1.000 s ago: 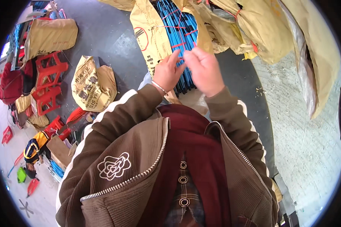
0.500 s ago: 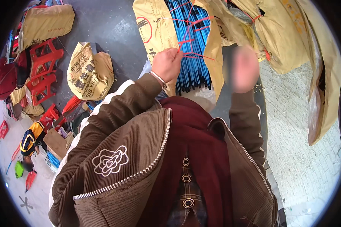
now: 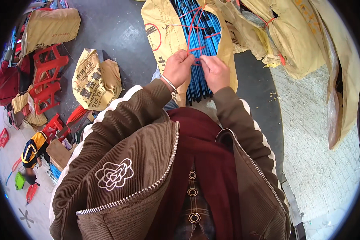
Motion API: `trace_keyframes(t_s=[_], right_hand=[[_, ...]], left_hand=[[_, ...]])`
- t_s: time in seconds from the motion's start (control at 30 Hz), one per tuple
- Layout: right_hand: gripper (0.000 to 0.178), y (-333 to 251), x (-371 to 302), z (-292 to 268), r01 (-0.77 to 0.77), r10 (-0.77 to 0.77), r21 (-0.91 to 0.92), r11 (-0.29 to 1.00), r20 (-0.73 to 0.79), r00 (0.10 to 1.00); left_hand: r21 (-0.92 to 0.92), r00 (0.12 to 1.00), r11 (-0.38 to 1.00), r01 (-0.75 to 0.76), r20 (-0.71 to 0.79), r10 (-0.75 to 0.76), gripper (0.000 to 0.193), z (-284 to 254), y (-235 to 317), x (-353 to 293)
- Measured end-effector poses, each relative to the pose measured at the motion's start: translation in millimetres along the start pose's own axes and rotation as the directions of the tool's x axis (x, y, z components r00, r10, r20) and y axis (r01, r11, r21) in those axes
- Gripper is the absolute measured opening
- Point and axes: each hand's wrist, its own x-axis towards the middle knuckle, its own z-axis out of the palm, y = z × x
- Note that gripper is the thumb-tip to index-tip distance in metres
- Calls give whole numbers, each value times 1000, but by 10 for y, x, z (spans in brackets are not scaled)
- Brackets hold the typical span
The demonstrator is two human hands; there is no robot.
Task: The person bundles blue plastic rods and places them into a paper bag.
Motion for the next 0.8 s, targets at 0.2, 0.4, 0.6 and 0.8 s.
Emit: trace_keyframes(t_s=[0.2,0.4,0.6,0.8], right_hand=[[20,-13,15,48,-87,89,-53,995,35,995],[18,33,238,-146,-483,375,296,824,353,857],[23,10,341,-212,-692,523,200,694,521,675],[24,137,349,-162,-534,443,59,843,487,753]], left_hand=[[-75,997,995,-68,-41,65,17,42,57,-63],[-339,996,937,85,32,-79,17,71,19,-30],[-103,988,984,-147,22,150,14,59,-52,-10],[228,817,792,-566,32,575,15,57,-104,54]])
